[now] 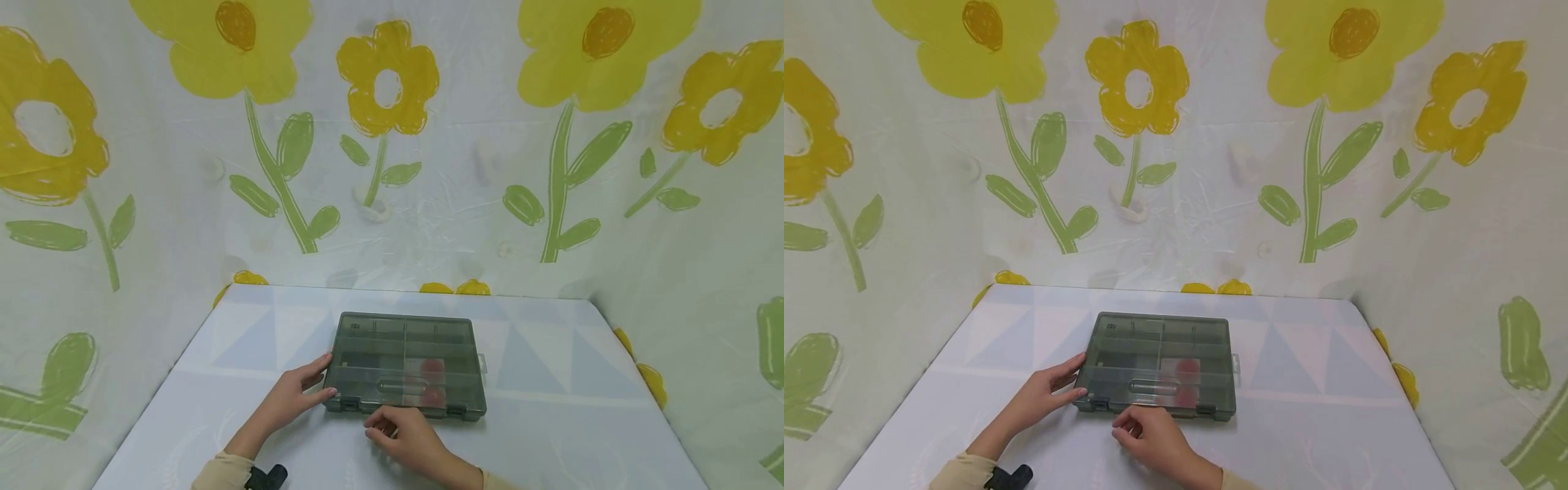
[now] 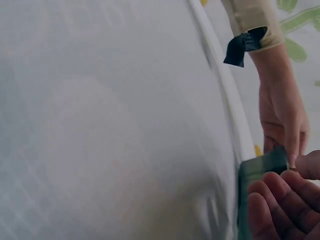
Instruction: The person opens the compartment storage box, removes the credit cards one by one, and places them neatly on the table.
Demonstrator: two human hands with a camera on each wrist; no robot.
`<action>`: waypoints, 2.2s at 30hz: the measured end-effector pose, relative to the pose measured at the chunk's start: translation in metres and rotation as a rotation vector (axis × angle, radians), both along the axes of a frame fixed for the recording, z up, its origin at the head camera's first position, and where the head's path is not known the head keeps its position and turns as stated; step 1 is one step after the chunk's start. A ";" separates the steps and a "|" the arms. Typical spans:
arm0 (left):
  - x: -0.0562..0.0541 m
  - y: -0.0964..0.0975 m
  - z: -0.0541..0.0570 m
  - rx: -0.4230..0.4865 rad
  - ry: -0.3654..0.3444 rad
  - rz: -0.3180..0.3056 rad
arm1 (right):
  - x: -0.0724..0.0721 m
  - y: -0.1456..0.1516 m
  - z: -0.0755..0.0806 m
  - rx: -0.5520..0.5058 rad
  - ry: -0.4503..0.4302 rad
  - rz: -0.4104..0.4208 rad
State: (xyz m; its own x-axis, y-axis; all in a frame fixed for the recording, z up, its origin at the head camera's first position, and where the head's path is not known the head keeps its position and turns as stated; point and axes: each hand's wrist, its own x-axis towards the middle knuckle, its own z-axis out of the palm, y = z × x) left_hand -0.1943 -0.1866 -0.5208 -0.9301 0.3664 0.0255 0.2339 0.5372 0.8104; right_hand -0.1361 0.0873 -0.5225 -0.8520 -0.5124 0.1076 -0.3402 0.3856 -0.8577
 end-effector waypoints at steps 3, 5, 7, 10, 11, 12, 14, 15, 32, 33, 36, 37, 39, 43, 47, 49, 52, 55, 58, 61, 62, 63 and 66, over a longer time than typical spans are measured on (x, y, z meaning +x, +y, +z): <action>0.000 0.000 -0.001 -0.003 0.001 0.009 | 0.000 -0.006 -0.005 -0.031 -0.038 0.009; 0.000 0.000 -0.001 0.003 0.002 0.018 | 0.001 -0.010 -0.009 -0.054 -0.048 0.013; 0.000 0.001 -0.002 0.002 0.002 0.027 | 0.001 -0.015 -0.012 -0.088 -0.066 0.016; 0.000 0.002 -0.003 0.005 -0.002 0.043 | 0.001 -0.021 -0.017 -0.130 -0.097 0.010; 0.000 0.002 -0.003 0.004 -0.003 0.048 | 0.001 -0.024 -0.018 -0.141 -0.116 0.004; 0.000 0.003 -0.003 0.004 -0.005 0.051 | 0.001 -0.026 -0.019 -0.152 -0.139 -0.004; 0.001 0.003 -0.003 0.011 -0.010 0.057 | 0.000 -0.031 -0.020 -0.181 -0.210 -0.022; 0.001 0.004 -0.002 0.013 -0.011 0.057 | 0.000 -0.033 -0.021 -0.200 -0.253 -0.033; 0.001 0.004 0.000 0.015 -0.005 0.063 | -0.004 -0.055 -0.022 -0.593 -0.867 -0.170; 0.002 0.004 0.000 0.019 -0.004 0.063 | -0.004 -0.055 -0.022 -0.613 -0.888 -0.175; 0.002 0.005 -0.001 0.038 -0.009 0.068 | -0.004 -0.056 -0.023 -0.649 -0.915 -0.190; 0.002 0.005 -0.001 0.044 -0.012 0.070 | -0.004 -0.057 -0.024 -0.656 -0.917 -0.198; 0.002 0.005 -0.002 0.057 -0.021 0.075 | -0.004 -0.058 -0.024 -0.663 -0.918 -0.217; 0.002 0.006 -0.002 0.053 -0.029 0.077 | -0.004 -0.060 -0.023 -0.669 -0.917 -0.257; 0.002 0.005 -0.002 0.036 -0.036 0.075 | -0.004 -0.061 -0.022 -0.670 -0.918 -0.277; 0.002 0.005 -0.002 0.032 -0.039 0.075 | -0.004 -0.062 -0.022 -0.671 -0.919 -0.280; 0.002 0.005 -0.002 0.032 -0.036 0.074 | -0.003 -0.063 -0.021 -0.674 -0.918 -0.282; 0.003 0.005 -0.002 0.033 -0.031 0.072 | -0.003 -0.063 -0.020 -0.675 -0.912 -0.281; 0.003 0.006 -0.002 0.034 -0.028 0.069 | -0.003 -0.063 -0.020 -0.674 -0.908 -0.281; 0.004 0.006 -0.002 0.034 -0.024 0.065 | -0.003 -0.062 -0.020 -0.676 -0.905 -0.284; 0.004 0.006 -0.002 0.033 -0.023 0.065 | -0.003 -0.062 -0.020 -0.677 -0.903 -0.285; 0.004 0.006 -0.002 0.032 -0.023 0.065 | -0.003 -0.062 -0.020 -0.678 -0.899 -0.285; 0.003 0.007 -0.002 0.026 -0.024 0.071 | -0.002 -0.063 -0.020 -0.672 -0.881 -0.291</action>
State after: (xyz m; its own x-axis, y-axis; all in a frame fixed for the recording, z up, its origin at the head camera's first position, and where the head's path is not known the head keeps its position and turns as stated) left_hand -0.1913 -0.1799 -0.5229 -0.9542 0.2989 0.0111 0.1759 0.5309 0.8290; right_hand -0.1381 0.0238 -0.5429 -0.8440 -0.3481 -0.4079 0.5081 -0.2756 -0.8160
